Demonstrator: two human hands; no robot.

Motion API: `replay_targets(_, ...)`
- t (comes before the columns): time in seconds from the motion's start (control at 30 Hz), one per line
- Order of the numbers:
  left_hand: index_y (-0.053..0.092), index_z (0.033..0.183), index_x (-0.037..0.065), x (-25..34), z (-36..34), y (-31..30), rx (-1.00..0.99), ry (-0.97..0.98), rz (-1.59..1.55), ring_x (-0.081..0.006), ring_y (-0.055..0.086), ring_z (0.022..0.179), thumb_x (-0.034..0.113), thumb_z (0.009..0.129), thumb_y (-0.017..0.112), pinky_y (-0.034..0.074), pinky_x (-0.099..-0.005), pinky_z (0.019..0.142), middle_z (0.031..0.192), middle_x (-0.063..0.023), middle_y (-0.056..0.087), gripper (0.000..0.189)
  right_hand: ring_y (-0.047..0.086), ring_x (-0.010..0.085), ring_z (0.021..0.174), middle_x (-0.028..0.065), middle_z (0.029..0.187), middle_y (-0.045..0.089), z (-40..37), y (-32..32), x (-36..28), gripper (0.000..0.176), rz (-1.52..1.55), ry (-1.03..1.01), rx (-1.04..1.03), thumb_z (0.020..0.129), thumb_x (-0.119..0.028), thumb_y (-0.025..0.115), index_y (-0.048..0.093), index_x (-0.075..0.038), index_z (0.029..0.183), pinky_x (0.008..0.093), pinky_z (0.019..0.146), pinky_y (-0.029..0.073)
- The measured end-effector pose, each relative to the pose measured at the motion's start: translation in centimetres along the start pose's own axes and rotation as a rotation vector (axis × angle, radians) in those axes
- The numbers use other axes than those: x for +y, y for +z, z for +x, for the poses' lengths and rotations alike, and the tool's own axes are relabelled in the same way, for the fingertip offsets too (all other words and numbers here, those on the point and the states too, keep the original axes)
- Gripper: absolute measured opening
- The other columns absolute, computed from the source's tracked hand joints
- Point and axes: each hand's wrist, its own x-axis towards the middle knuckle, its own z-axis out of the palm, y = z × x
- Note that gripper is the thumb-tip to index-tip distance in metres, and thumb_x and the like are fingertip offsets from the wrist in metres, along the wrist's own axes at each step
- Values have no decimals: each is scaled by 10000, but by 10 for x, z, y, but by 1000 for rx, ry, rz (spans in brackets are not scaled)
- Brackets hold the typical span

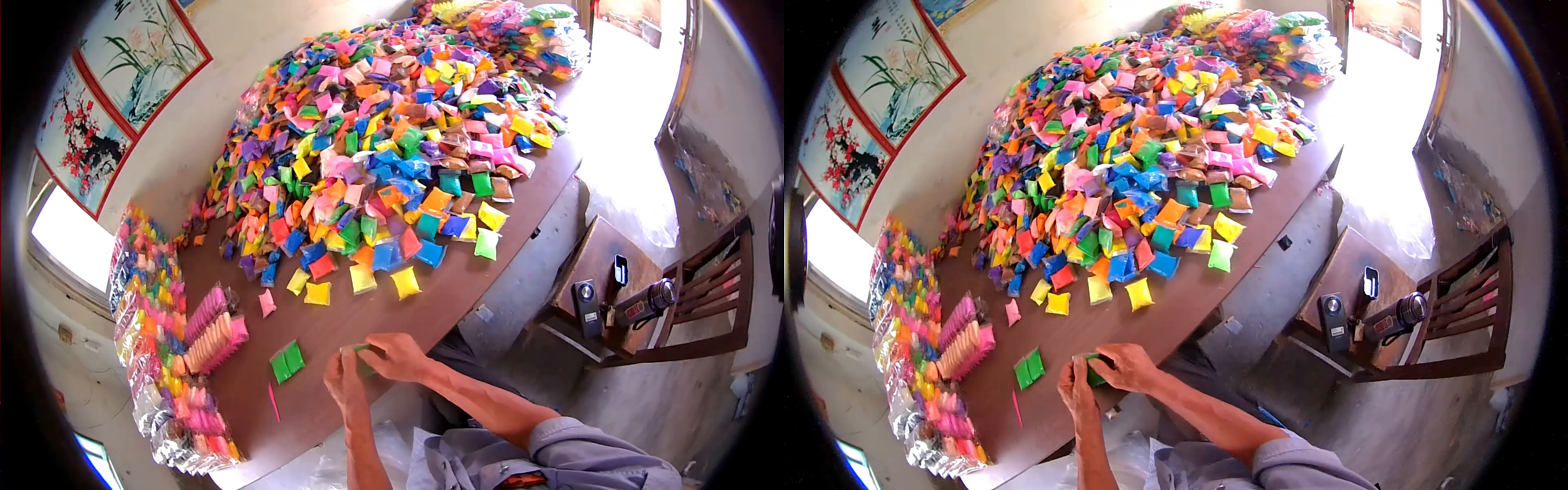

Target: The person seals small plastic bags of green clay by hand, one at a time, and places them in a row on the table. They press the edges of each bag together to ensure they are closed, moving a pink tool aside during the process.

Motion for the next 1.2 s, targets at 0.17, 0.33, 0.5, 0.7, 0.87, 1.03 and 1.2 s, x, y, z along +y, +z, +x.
replay_targets(0.17,738,950,15,11,2,19,70,39,-19,-98,562,793,328,1038,646,478,-302,695,837,1,670,338,657,427,781,224,855,666,2,2,0,227,42,18,87,980,-239,670,677,-18,932,442,651,510)
replay_targets(0.33,720,968,-39,24,-6,25,22,93,101,-142,586,787,360,1043,619,479,-355,686,816,-65,679,418,646,444,777,229,852,655,0,7,7,241,133,33,185,1000,-237,657,648,-8,924,455,646,502)
replay_targets(0.5,694,991,-31,6,-11,27,-40,202,346,-143,504,713,368,1098,555,425,-363,623,767,-64,633,436,660,453,799,236,877,660,0,6,6,203,171,98,242,1028,-217,629,647,-17,1002,466,656,510)
replay_targets(0.7,687,1000,-51,15,-14,37,69,115,348,-166,507,671,375,1113,531,429,-393,599,735,-98,616,468,652,462,743,229,802,635,3,9,-1,251,101,91,235,1044,-292,603,597,-49,981,530,633,508)
replay_targets(0.87,682,955,-41,6,-11,31,90,119,319,-144,501,703,374,1104,544,428,-388,613,737,-65,619,462,663,470,728,242,782,654,1,13,4,254,64,73,186,1041,-303,615,578,-52,1027,536,609,517)
replay_targets(1.03,632,904,-60,9,-7,21,-6,115,236,-225,524,709,311,1054,556,455,-426,663,751,-166,611,408,653,480,704,248,782,662,4,18,11,253,60,59,270,1016,-277,671,562,-49,1036,541,592,507)
replay_targets(1.2,643,926,-53,9,-7,15,-29,98,299,-192,503,711,246,1028,597,452,-402,656,739,-146,590,319,680,463,763,251,833,674,2,11,1,227,48,117,207,1031,-255,645,617,-30,1036,490,620,519)
